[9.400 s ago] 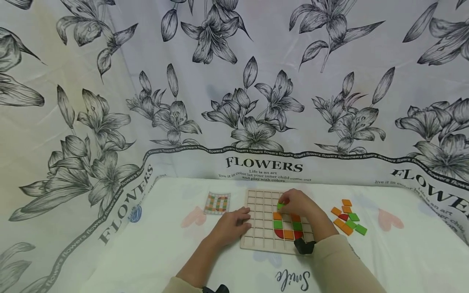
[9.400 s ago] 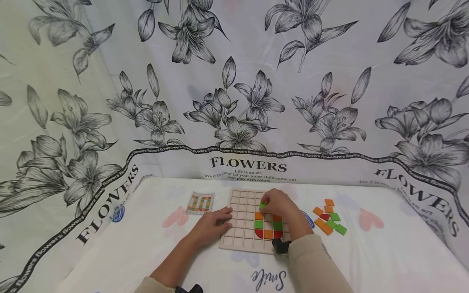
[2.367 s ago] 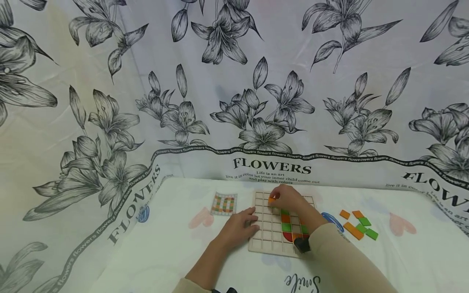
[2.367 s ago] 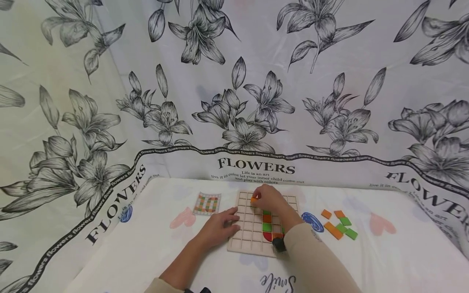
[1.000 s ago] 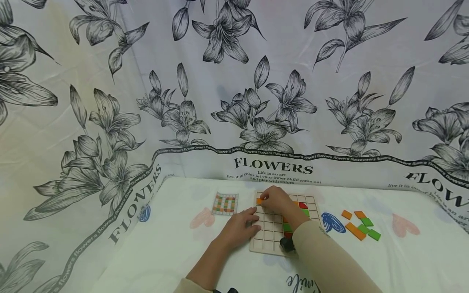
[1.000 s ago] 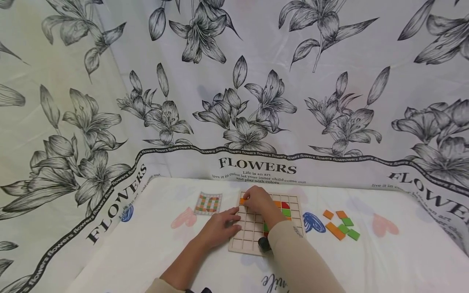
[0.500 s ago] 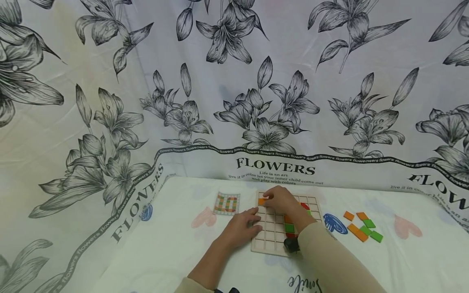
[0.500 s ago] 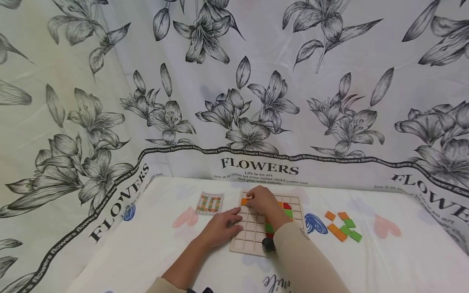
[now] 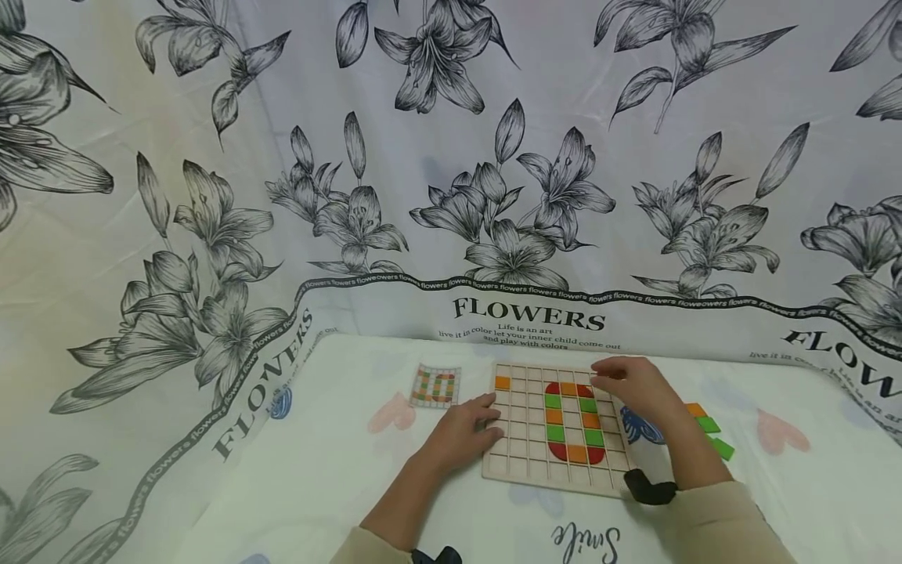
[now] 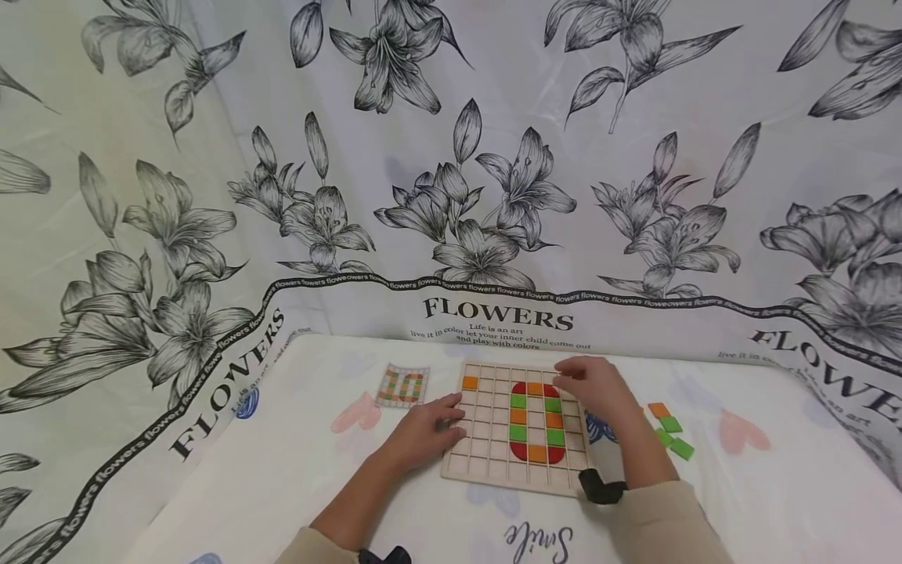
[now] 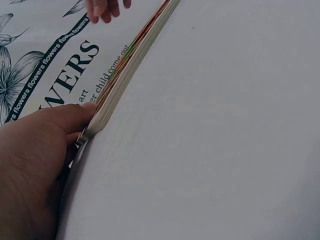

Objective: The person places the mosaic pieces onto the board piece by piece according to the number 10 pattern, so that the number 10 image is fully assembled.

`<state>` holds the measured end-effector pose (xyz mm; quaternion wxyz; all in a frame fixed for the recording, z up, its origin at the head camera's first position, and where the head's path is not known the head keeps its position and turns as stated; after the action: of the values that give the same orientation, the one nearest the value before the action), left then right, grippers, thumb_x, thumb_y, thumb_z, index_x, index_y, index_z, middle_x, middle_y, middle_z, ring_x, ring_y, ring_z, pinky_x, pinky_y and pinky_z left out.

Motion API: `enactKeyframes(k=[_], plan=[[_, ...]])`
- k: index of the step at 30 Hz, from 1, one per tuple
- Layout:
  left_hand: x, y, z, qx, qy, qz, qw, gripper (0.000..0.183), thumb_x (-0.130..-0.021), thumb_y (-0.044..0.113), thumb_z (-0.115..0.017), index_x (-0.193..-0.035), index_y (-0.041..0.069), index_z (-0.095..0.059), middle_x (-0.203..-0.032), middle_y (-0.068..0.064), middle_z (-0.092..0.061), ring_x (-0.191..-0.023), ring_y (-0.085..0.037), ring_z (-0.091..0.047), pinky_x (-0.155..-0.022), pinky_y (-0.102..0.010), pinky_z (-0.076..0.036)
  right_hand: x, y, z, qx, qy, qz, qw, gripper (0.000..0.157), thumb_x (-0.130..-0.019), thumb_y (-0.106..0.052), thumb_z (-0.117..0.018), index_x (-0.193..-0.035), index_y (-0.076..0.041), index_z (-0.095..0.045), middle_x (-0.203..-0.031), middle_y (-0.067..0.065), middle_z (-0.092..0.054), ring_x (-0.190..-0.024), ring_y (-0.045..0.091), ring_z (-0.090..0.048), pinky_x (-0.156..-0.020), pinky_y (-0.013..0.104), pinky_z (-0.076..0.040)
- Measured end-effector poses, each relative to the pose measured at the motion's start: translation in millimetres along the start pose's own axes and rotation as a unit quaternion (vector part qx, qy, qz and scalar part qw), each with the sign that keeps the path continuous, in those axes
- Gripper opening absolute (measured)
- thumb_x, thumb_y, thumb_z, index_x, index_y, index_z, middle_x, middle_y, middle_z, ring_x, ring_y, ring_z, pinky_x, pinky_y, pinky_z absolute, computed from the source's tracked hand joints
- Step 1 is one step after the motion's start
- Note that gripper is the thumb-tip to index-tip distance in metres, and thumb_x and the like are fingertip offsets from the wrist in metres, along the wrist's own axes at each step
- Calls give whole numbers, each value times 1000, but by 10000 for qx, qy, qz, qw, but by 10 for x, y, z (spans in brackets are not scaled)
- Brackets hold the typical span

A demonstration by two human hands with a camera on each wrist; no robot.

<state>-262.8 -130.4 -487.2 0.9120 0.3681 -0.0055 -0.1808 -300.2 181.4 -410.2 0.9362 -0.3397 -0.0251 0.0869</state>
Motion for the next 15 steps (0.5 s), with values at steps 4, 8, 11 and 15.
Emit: enactKeyframes(k=[4,8,11,15], plan=[[-3,5,6,-5,-26,20,10000,37,-92,36,-68,-123,16,-70,-149,6,-49,-140,-21,-44,-115,-44,-38,250,329,298,42,237,-525,9983,51,-96,-39,-62,-131,-2,-60,-121,22,-64,-105,34,-60,-82,45,-56],[1,10,11,27,-41,63,10000,38,-92,36,-68,-124,16,-69,-150,7,-49,-141,-20,-43,-116,-43,-37,451,667,541,179,277,-1123,9931,61,-95,-48,-59,-132,1,-57,-119,27,-60,-99,33,-58,-75,41,-55],[-3,-3,3,18,-64,90,9999,39,-91,37,-68,-124,16,-69,-150,8,-48,-141,-20,-43,-115,-43,-37,524,876,640,284,58,-1486,9885,71,-93,-54,-58,-133,4,-53,-121,32,-56,-98,36,-57,-75,44,-55],[-3,-28,-11,-48,-61,93,9999,39,-91,38,-68,-124,17,-69,-150,8,-48,-141,-21,-43,-115,-44,-38,560,1063,678,375,-216,-1843,9819,82,-88,-60,-62,-131,8,-49,-121,37,-52,-99,41,-55,-76,48,-53]])
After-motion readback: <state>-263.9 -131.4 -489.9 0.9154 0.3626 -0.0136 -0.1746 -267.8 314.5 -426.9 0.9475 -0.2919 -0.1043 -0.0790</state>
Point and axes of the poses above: each hand's wrist, its own x-axis away from the middle knuckle, its own z-axis out of the back of the hand, y = z × x, the point moved 1 cm from there along -x, towards the middle knuckle
